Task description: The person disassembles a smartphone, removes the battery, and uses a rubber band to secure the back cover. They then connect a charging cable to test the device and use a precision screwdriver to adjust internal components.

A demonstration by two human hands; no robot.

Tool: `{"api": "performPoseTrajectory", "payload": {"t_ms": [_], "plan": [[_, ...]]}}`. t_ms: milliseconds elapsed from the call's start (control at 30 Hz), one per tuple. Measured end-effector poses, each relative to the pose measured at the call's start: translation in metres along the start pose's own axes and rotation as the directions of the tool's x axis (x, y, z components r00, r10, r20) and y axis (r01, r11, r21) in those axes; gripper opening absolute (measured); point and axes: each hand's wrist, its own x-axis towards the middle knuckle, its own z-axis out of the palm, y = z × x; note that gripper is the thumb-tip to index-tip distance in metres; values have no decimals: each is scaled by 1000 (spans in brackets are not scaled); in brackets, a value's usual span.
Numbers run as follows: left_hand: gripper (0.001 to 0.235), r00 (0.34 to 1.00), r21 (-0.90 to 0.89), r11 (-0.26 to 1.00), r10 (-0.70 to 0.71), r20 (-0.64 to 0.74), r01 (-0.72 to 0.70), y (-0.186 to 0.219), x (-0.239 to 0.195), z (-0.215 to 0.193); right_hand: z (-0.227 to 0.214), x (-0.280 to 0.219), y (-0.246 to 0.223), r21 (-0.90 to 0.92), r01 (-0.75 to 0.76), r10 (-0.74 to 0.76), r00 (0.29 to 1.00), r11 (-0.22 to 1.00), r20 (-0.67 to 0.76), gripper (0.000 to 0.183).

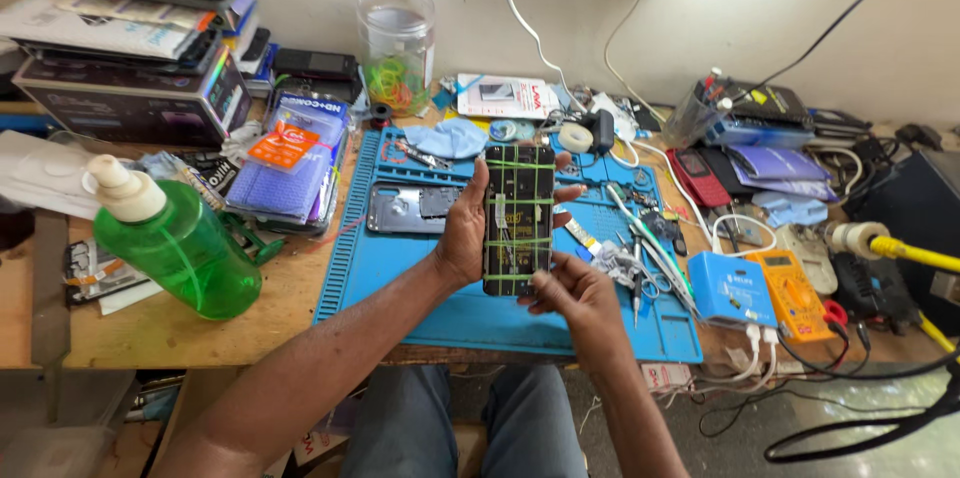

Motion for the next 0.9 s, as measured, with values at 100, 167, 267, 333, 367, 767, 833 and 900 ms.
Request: {"api": "performPoseTrajectory", "payload": {"t_ms": [100, 167, 267, 333, 367, 767, 833, 900], "plan": [[80, 999, 38, 999, -25, -41, 27, 1, 0, -4, 3, 1, 7, 48, 26, -26, 1000, 998, 7, 35], [80, 999, 64, 998, -26, -43, 29, 1, -1, -10, 3, 0, 12, 72, 34, -36, 999, 997, 16, 35], [76, 998, 87, 996, -7, -55, 12, -1, -1, -19, -1, 1, 18, 119, 17, -19, 1000, 993, 20, 37], [74, 998, 93, 996, 6, -57, 0, -2, -1, -23, -2, 2, 20, 140, 7, -10, 1000, 990, 21, 38], [73, 998, 88, 996, 7, -57, -2, -2, -1, -24, -3, 3, 21, 142, 3, -6, 1000, 990, 22, 39], [68, 986, 77, 997, 38, -163, -26, 3, 7, -27, 1, 1, 16, 307, -32, 18, 999, 951, 48, 47], [72, 975, 61, 998, 21, -220, -7, -6, -5, -34, 0, -6, 24, 326, -35, 20, 999, 945, 47, 48], [76, 977, 89, 996, 7, -212, 13, -5, -3, -37, 0, 0, 22, 349, -18, 8, 1000, 937, 30, 50]]}}
